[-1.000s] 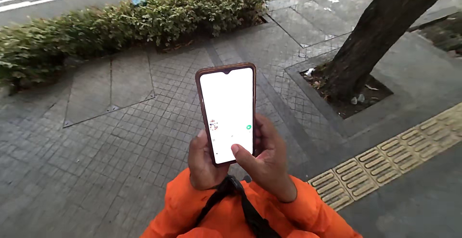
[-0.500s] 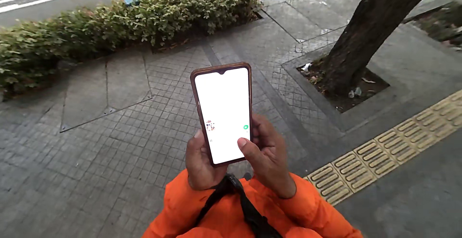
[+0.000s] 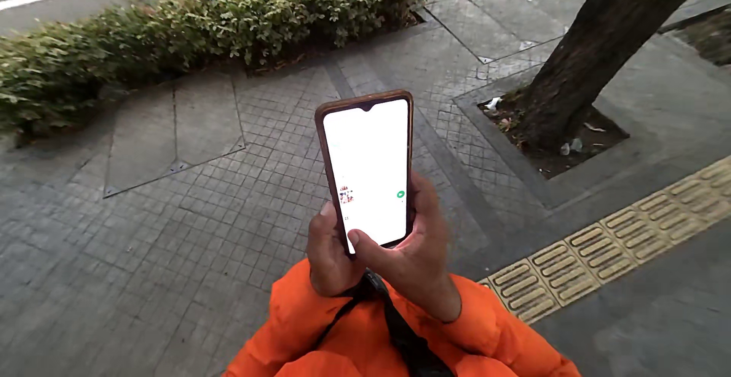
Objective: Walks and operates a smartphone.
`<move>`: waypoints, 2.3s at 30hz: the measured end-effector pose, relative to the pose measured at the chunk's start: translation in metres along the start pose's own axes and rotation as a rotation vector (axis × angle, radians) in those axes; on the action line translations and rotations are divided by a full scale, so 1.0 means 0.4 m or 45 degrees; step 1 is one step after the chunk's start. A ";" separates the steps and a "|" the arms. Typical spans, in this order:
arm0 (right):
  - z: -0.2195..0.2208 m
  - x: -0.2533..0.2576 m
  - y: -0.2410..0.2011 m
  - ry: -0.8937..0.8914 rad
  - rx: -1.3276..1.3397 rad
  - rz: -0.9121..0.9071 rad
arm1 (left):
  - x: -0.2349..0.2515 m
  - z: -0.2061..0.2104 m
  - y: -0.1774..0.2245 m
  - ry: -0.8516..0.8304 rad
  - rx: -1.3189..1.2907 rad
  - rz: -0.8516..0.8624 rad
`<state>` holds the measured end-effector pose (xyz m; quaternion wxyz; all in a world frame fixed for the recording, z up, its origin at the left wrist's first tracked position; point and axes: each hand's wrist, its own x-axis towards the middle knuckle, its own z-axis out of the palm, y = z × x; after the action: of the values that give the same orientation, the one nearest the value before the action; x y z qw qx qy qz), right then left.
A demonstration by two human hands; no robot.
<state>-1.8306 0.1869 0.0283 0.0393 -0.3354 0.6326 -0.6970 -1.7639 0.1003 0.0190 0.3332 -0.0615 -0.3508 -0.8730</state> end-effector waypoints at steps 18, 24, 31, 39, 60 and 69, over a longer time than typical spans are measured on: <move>-0.027 -0.001 0.009 -0.074 0.190 0.015 | -0.003 -0.010 0.002 -0.031 -0.232 -0.132; -0.055 -0.016 0.025 -0.209 0.198 -0.091 | -0.002 -0.003 0.022 -0.022 -0.169 -0.131; -0.057 -0.026 0.028 -0.220 0.195 -0.111 | -0.004 0.002 0.022 0.020 -0.127 -0.121; -0.045 -0.031 0.032 -0.152 0.196 -0.089 | -0.004 -0.002 0.018 -0.008 -0.179 -0.129; -0.034 0.015 -0.014 -0.156 0.266 -0.074 | -0.021 -0.005 0.007 -0.020 -0.219 -0.132; -0.039 0.013 -0.012 -0.146 0.310 -0.075 | -0.019 -0.003 0.001 -0.025 -0.265 -0.149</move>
<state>-1.8410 0.1989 0.0354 0.0952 -0.3859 0.5300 -0.7491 -1.7578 0.1035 0.0157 0.2702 -0.0837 -0.2644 -0.9220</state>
